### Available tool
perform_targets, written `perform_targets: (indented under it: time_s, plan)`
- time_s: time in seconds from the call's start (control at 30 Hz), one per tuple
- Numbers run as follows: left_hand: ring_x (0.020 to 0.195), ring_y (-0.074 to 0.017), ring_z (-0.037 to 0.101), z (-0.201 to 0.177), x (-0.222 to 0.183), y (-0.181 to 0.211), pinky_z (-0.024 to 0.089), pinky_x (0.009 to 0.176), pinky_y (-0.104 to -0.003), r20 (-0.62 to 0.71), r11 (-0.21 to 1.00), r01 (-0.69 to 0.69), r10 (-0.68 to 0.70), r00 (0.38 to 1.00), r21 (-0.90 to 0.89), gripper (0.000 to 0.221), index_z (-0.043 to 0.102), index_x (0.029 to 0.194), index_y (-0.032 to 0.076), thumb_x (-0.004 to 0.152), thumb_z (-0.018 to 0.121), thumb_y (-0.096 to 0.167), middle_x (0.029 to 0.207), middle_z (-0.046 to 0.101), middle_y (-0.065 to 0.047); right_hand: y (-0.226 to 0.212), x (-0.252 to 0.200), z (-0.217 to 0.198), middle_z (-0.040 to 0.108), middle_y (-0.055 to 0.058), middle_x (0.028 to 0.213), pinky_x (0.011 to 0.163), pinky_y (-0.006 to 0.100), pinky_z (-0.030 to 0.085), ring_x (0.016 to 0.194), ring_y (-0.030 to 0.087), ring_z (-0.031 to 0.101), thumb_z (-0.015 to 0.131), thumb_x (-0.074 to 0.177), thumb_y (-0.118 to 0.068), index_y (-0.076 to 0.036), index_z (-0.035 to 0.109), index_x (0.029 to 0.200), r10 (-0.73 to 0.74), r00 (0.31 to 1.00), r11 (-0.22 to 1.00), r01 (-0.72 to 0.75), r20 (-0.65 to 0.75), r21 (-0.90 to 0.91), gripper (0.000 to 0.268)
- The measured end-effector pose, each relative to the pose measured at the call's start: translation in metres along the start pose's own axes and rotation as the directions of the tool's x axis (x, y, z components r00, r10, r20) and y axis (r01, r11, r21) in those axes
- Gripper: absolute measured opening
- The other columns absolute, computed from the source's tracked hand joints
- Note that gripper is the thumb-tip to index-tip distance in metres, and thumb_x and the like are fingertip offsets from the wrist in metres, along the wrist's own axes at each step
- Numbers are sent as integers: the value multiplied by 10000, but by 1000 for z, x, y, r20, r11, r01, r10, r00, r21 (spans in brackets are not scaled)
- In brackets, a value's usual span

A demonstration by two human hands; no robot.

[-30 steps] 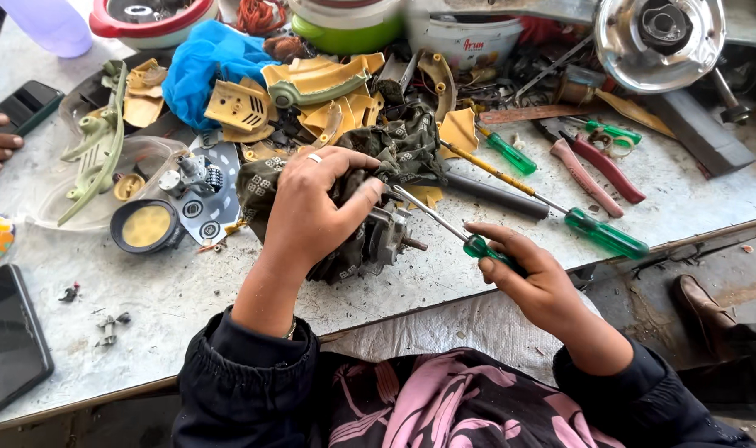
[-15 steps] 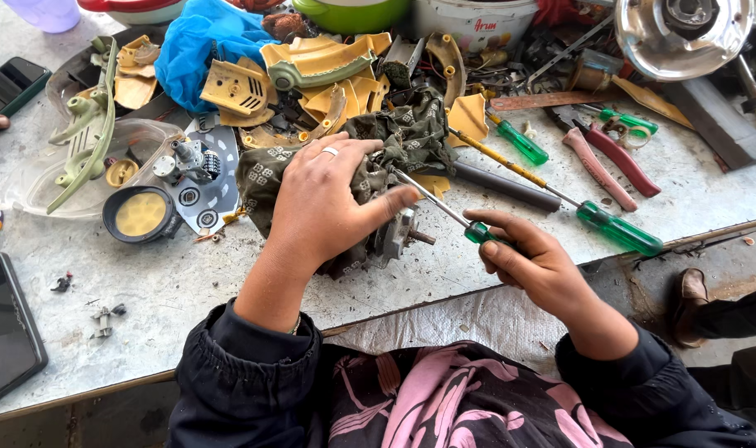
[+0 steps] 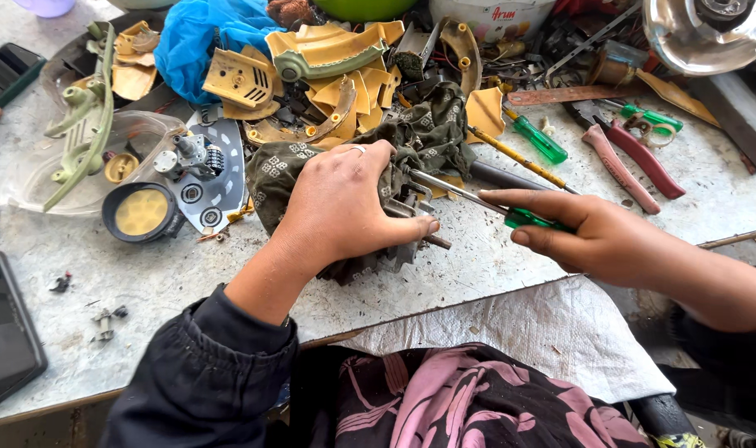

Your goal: The person uses various screwdrivers and pliers to disassemble and repair an electric motor on a workbench filled with tools and appliance parts.

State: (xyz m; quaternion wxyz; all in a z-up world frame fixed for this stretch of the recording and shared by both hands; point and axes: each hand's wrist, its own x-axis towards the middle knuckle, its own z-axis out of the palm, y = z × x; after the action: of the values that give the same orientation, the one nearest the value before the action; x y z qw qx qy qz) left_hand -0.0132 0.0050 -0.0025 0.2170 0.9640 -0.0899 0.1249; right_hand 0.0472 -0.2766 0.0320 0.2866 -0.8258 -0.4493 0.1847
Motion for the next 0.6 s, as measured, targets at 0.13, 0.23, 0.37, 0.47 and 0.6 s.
perform_targets:
  time_s: [0.13, 0.23, 0.37, 0.47, 0.6]
  plan:
    - [844, -342, 691, 0, 0, 0, 525, 805, -461, -61, 998, -50, 48, 997, -33, 743, 641, 949, 23, 676, 802, 695, 812, 686, -159, -26, 6, -4, 723, 188, 796, 655, 396, 532, 654, 301, 648, 628, 982, -353, -445, 380, 1587, 575, 814, 777, -512, 81, -366, 660]
    - [818, -339, 688, -1, 1, 1, 522, 786, -463, -48, 998, -47, 45, 998, -38, 756, 638, 934, 14, 660, 817, 696, 777, 678, -156, -24, 2, -2, 734, 106, 812, 604, 459, 525, 630, 299, 698, 664, 902, -347, -413, 402, 1569, 279, 960, 911, -265, -3, -316, 720]
    - [800, -331, 687, -1, 1, -1, 522, 784, -456, -23, 998, -28, 27, 999, -56, 759, 632, 904, 17, 657, 817, 710, 749, 665, -149, -12, -4, 8, 684, 53, 798, 545, 455, 535, 602, 281, 675, 628, 932, -325, -384, 311, 1595, 290, 957, 820, -231, 33, -524, 737]
    - [794, -331, 687, 0, -3, -4, 522, 781, -452, -73, 997, -56, 51, 996, -61, 745, 625, 883, 14, 669, 815, 702, 749, 662, -145, -1, -2, 12, 619, 33, 808, 443, 434, 513, 527, 237, 650, 592, 932, -263, -345, 279, 1614, 245, 968, 718, -143, 56, -681, 755]
    - [815, -340, 689, 4, -8, -7, 519, 779, -449, -193, 991, -123, 111, 975, -52, 756, 634, 937, 5, 682, 817, 693, 783, 673, -146, 10, -3, 14, 563, 34, 690, 359, 399, 475, 432, 200, 609, 595, 831, -90, -289, 391, 1620, -82, 997, 587, 56, 9, -808, 839]
